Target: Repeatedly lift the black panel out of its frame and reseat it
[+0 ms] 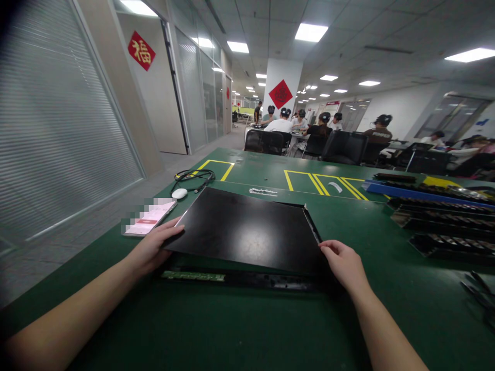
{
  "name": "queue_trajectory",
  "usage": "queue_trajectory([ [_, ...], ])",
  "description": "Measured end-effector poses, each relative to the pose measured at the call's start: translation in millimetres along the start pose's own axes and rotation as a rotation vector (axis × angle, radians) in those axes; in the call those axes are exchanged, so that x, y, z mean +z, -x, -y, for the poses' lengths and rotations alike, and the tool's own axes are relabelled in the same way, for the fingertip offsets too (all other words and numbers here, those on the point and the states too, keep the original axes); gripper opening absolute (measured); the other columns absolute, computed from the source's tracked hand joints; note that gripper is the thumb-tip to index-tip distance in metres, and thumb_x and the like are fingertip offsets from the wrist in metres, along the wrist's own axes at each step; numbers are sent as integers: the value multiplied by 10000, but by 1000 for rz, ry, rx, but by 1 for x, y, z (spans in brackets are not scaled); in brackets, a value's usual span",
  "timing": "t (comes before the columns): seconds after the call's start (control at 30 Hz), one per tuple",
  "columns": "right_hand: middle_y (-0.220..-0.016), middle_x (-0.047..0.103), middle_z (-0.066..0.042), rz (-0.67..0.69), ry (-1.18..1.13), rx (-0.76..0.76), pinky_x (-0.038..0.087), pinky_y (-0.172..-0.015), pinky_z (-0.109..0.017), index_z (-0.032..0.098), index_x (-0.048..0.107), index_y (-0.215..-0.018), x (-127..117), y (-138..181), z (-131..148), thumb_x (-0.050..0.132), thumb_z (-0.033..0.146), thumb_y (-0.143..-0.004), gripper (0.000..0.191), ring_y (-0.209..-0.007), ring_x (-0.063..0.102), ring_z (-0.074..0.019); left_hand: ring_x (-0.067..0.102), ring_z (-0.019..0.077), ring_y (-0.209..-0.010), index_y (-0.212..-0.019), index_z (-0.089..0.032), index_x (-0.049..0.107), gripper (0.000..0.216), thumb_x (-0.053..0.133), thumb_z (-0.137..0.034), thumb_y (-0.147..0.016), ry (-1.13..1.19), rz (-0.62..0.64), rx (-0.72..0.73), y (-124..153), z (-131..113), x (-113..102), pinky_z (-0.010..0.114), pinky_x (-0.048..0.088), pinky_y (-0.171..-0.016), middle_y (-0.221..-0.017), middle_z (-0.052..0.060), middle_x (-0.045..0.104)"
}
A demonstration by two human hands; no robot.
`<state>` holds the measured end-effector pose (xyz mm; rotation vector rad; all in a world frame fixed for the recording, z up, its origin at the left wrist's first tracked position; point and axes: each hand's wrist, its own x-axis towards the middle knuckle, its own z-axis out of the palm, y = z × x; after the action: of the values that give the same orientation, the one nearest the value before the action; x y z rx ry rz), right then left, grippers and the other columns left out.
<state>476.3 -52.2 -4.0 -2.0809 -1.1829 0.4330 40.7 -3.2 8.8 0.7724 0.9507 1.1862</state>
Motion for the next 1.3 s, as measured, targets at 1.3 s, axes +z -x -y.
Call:
queue_trajectory([
  [1.3,-894,766,-57,75,152,-76,467,-761,-358,242,768,-847,1,1,-3,525,449,-729,340,-874,680,-268,763,232,-859,-1199,-140,722,455,739,-107,-745,-18,20,7,-4,4,-4,240,595,-676,-1002,103,801],
])
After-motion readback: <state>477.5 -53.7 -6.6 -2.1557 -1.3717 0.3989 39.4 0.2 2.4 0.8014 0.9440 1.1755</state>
